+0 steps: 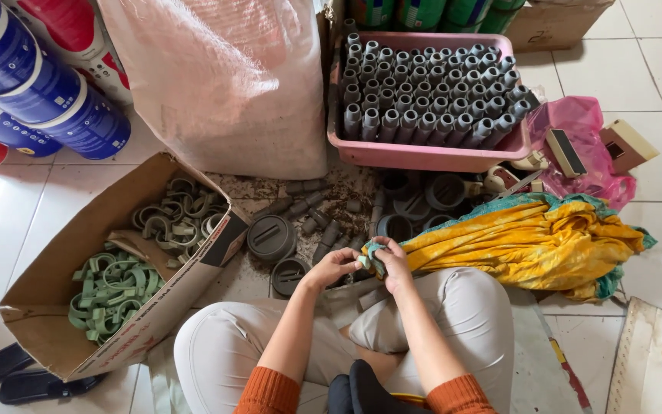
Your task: The person sits on the floor and repeatedly picks up small green plastic parts from a cardboard box. They wipe each part with a yellow cloth and place it back into the box. The person continues this repetitive cleaning process throughout the video.
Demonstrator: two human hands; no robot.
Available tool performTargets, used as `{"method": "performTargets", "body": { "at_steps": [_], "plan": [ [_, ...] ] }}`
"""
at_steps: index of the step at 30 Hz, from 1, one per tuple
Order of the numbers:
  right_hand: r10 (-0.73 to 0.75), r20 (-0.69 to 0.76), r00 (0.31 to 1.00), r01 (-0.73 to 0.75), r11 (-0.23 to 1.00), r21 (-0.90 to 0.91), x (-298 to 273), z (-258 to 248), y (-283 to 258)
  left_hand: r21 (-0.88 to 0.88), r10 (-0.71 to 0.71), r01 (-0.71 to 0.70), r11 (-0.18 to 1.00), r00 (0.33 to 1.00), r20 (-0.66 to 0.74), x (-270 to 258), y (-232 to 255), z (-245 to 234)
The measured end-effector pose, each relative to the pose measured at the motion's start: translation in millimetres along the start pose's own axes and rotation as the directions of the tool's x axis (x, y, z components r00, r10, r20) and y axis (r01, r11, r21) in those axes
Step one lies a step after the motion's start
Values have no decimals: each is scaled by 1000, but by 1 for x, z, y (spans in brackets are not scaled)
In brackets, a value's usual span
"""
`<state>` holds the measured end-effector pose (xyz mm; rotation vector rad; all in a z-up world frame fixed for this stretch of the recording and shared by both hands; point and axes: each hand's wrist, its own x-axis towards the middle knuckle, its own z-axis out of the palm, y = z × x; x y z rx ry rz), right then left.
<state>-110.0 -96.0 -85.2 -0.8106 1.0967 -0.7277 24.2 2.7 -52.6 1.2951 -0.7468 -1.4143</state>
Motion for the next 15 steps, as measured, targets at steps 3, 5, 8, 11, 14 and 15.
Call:
{"method": "performTargets", "body": {
  "at_steps": [3, 5, 8, 11, 14, 15],
  "plan": [
    [-48, -156, 987, 70, 988, 137, 28, -4, 26, -47, -31, 31, 998, 1000, -4, 21, -30, -7],
    [-88, -239, 967, 130, 978, 165, 60, -39, 33, -90, -66, 67, 994, 998, 13, 13, -29, -9],
    [-160, -263, 951, 210, 962, 176, 29, -25, -9, -188, -106, 108, 976, 994, 19, 15, -31, -12],
    [-275, -26, 961, 274, 961, -48, -19, 5, -53, -289, -143, 135, 948, 990, -5, 27, -41, -11],
    [-344, 318, 883, 449, 816, -365, -27, 14, -49, -403, -215, 170, 899, 974, -67, 18, -24, -10],
    [-351, 469, 811, 566, 676, -472, -25, 13, -44, -490, -251, 170, 855, 962, -104, 13, -13, -8]
  ]
}}
